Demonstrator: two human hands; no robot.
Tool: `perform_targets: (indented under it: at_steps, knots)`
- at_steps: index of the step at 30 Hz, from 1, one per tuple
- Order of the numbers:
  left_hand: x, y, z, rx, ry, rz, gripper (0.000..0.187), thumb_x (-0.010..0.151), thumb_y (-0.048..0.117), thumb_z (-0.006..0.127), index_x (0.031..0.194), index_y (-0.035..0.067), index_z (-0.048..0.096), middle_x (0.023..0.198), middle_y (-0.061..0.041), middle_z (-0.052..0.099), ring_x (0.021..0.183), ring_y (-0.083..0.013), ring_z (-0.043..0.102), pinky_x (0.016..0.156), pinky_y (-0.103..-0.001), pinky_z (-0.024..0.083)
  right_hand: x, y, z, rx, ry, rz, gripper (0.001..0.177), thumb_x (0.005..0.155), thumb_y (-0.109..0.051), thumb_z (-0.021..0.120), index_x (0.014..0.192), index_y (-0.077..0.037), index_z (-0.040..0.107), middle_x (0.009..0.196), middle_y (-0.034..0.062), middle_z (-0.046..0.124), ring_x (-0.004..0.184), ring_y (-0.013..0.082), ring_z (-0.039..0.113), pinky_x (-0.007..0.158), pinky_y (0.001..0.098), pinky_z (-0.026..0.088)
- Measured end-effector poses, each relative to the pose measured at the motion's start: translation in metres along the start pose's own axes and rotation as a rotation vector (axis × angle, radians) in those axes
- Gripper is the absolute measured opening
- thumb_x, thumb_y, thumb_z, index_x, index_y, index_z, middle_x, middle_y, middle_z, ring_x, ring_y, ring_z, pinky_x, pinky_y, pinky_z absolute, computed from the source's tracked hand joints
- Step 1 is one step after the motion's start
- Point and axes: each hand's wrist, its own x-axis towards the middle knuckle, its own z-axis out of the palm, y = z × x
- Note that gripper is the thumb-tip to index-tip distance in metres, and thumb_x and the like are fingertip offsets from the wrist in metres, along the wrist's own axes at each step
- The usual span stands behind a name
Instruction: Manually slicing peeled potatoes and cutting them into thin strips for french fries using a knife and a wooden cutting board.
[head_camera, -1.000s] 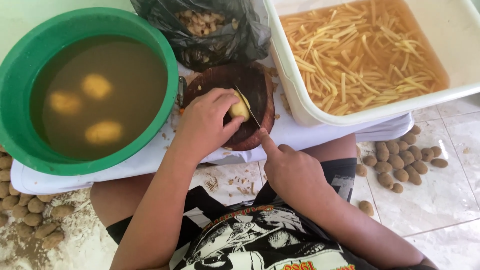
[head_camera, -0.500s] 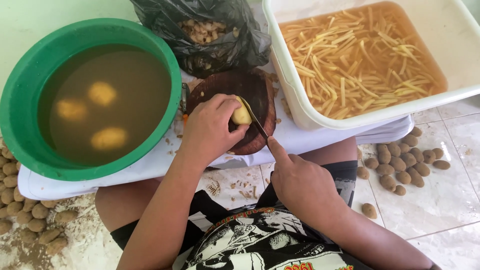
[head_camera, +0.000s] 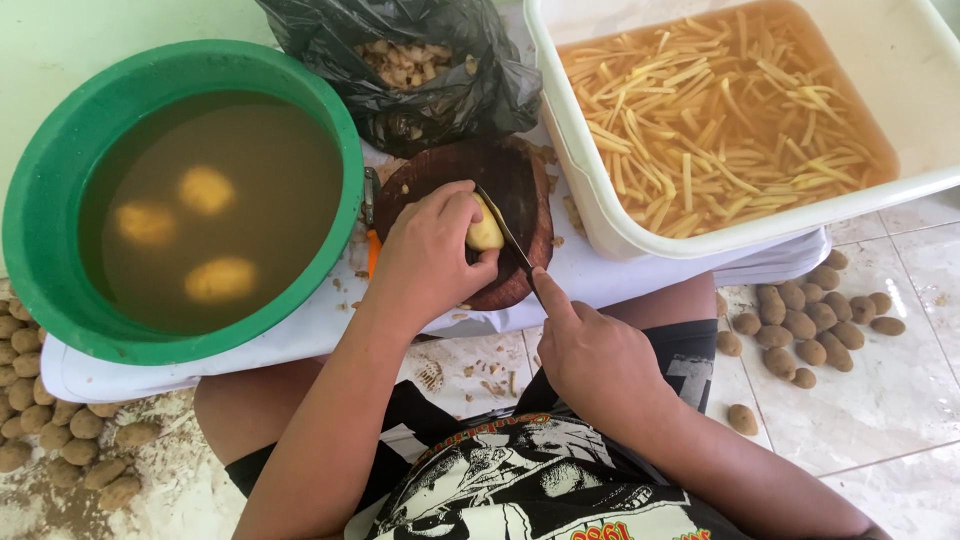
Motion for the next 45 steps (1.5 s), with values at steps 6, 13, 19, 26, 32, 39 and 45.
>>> perform_targets:
  at_steps: [6,13,19,26,32,39,45]
  knots:
    - [-0.003,-0.001,0.004,-0.004,0.018,-0.015,0.040,0.072,0.030,0.077,0.103,0.014,0.058,0.120,-0.011,0.063,0.106,-0.0342,0.071,0.087,-0.045,0.056,0.002,0.000,-0.003,0.039,0.037,0.002,0.054,0.093,-0.018,0.052,0.146,-0.014,0.057,0.064,0.0089,0.067,0.044,0.0273,0.067,0.037,0.0385,0.055]
    - [-0.004,-0.007,-0.003,-0.021,0.009,0.033,0.035,0.077,0.033,0.075,0.103,0.015,0.060,0.116,-0.008,0.063,0.104,-0.0314,0.071,0.086,-0.042,0.056,0.008,-0.003,-0.015,0.062,0.014,0.007,0.054,0.093,-0.018,0.051,0.146,-0.015,0.055,0.066,0.0082,0.068,0.044,0.0256,0.067,0.039,0.0378,0.056]
    - [-0.003,-0.008,-0.006,-0.054,-0.012,0.022,0.035,0.077,0.032,0.077,0.104,0.016,0.062,0.115,-0.008,0.063,0.104,-0.0317,0.072,0.087,-0.043,0.056,0.008,-0.006,-0.020,0.079,-0.033,0.030,0.051,0.093,-0.018,0.051,0.143,-0.015,0.058,0.066,0.0079,0.070,0.044,0.0242,0.067,0.039,0.0366,0.056]
    - [-0.003,-0.008,-0.010,-0.076,-0.066,0.003,0.032,0.082,0.031,0.079,0.106,0.015,0.066,0.113,-0.011,0.065,0.105,-0.0313,0.072,0.091,-0.041,0.056,0.008,-0.007,-0.016,0.071,-0.036,0.016,0.052,0.092,-0.018,0.050,0.143,-0.014,0.059,0.064,0.0084,0.070,0.044,0.0263,0.068,0.040,0.0388,0.057]
    - [-0.007,-0.009,-0.006,-0.082,-0.015,0.006,0.035,0.078,0.030,0.082,0.106,0.016,0.066,0.114,-0.007,0.066,0.109,-0.0317,0.071,0.090,-0.043,0.057,0.011,-0.004,0.006,-0.087,-0.017,-0.064,0.057,0.087,-0.021,0.057,0.144,-0.018,0.058,0.063,0.0052,0.068,0.044,0.0243,0.067,0.041,0.0385,0.057]
    - [-0.007,-0.005,-0.005,-0.055,-0.016,-0.019,0.033,0.079,0.030,0.082,0.104,0.019,0.064,0.113,-0.005,0.064,0.109,-0.0298,0.072,0.087,-0.042,0.058,0.008,-0.009,0.001,-0.120,-0.039,-0.062,0.060,0.086,-0.021,0.058,0.146,-0.018,0.056,0.062,0.0044,0.066,0.043,0.0230,0.067,0.039,0.0376,0.057]
    - [0.000,0.006,-0.024,-0.072,-0.070,-0.038,0.028,0.080,0.021,0.081,0.100,0.012,0.064,0.120,-0.005,0.067,0.102,-0.0251,0.072,0.063,-0.042,0.057,-0.014,-0.003,-0.002,-0.067,-0.204,0.022,0.069,0.086,-0.024,0.058,0.153,-0.018,0.048,0.061,0.0001,0.061,0.039,0.0334,0.059,0.030,0.0464,0.044]
